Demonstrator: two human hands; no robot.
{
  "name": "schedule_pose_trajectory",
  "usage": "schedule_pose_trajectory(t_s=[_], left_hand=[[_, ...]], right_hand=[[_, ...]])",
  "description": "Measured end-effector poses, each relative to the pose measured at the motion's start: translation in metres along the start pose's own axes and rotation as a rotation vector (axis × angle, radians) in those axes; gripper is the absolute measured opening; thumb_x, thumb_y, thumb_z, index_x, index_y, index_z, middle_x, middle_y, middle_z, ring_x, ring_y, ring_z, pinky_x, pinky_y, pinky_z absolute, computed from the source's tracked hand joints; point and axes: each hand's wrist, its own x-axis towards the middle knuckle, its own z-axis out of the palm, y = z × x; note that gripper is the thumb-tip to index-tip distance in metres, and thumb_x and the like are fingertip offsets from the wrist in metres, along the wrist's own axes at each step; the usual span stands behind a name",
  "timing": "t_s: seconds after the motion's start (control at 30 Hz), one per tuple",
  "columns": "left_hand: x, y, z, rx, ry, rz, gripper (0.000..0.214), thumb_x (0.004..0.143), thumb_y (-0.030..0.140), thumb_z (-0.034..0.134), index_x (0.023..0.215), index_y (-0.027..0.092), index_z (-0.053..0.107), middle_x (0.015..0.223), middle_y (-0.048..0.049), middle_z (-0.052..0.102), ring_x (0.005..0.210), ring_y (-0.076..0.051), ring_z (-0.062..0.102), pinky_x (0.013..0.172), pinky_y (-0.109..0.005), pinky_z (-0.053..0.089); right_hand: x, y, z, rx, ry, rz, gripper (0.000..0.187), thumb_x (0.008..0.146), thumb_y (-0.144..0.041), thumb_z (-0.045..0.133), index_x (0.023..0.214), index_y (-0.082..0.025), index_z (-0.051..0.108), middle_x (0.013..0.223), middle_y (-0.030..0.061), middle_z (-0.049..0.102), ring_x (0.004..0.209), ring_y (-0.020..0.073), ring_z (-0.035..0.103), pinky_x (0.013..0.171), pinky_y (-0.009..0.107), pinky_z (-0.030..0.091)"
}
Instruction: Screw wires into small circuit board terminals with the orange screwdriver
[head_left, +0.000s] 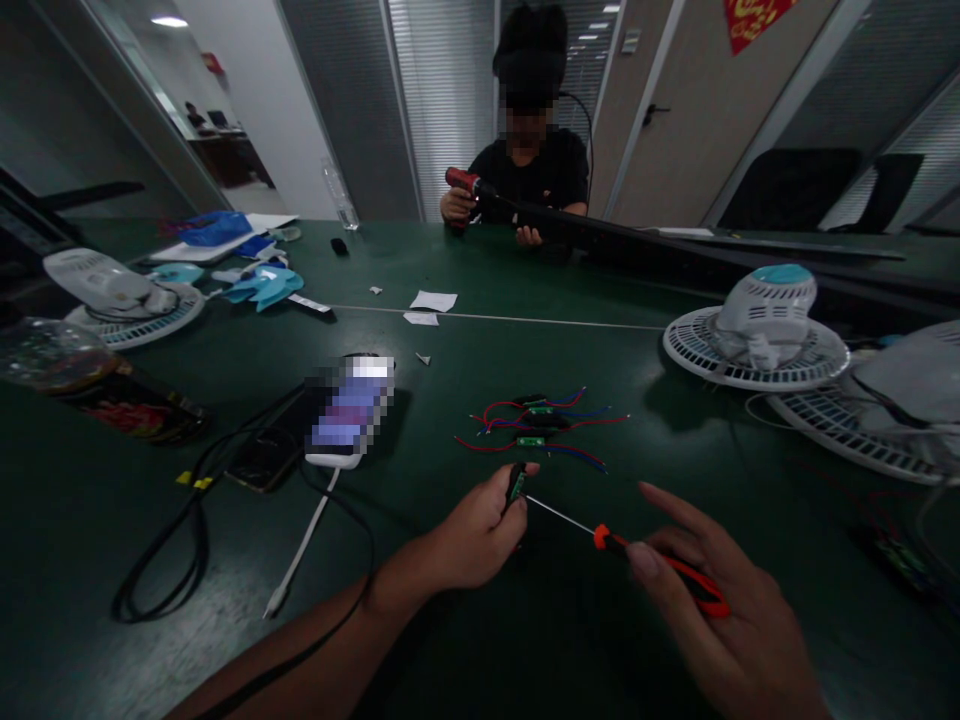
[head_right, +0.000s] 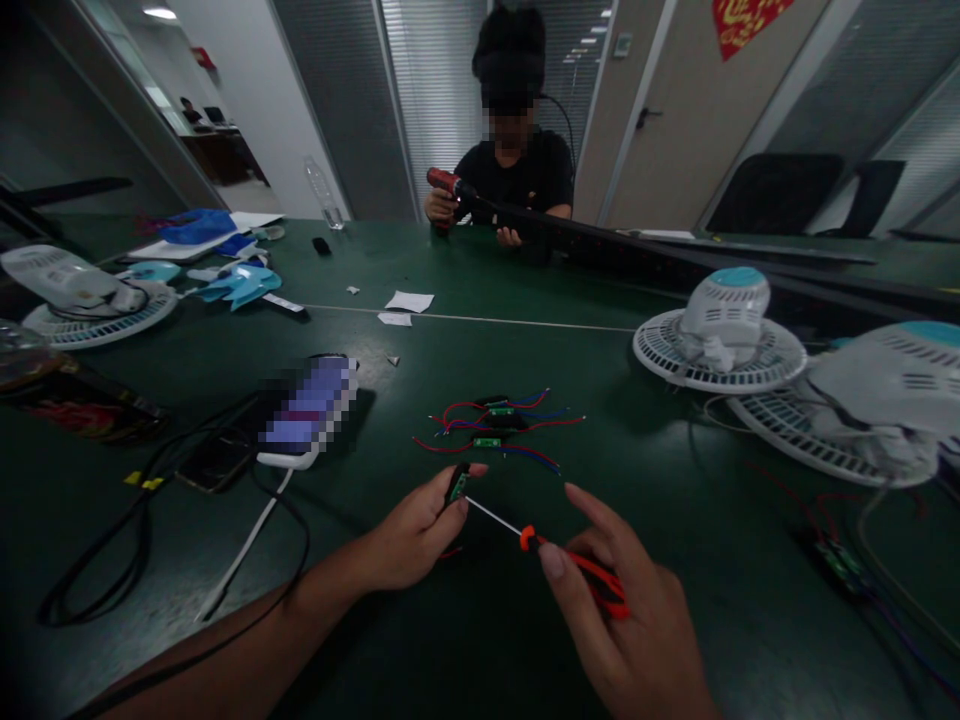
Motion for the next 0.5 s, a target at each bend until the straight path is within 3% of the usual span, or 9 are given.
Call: schedule_pose_trajectory(t_s=[0.23,0.4,0.5], left_hand=[[0.0004,-0.0047,0.0006,-0.025,0.004,0.003,0.047,0.094,0.028,0.036,0.138,0.013,0.036,0.071,0.0027,0.048,0.06,-0.012,0.048,0.059,-0.026,0.041],[-0.0001,-0.0002,0.0,0.009,0.0,-0.019,0.047,0.094,0.028,0.035,0.138,0.012,0.037,0.071,0.0021,0.048,0.063,-0.013,0.049,0.06,-0.027,0.042],[-0.0004,0.0017,0.0001,0.007,-0.002,-0.022,0.048,0.094,0.029,0.035,0.138,0.012,0.037,0.07,0.0022,0.048,0.062,-0.014,0.049,0.06,-0.028,0.042]], right_hand=[[0.0009,-0.0057,-0.0002,-0.028,0.021,0.16,0.039,0.097,-0.042,0.039,0.121,-0.021,0.059,0.046,-0.0066,0.059,0.035,0.0123,0.057,0.037,0.022,0.044],[0.0052,0.0015,-0.0023,-0.05,-0.007,0.001,0.033,0.094,-0.037,0.046,0.119,-0.019,0.058,0.05,-0.006,0.062,0.038,0.0117,0.06,0.038,0.02,0.047],[0.0055,0.0032,-0.0028,-0.09,0.001,-0.024,0.032,0.094,-0.035,0.047,0.119,-0.016,0.056,0.052,-0.0049,0.064,0.041,0.0124,0.063,0.04,0.02,0.048]])
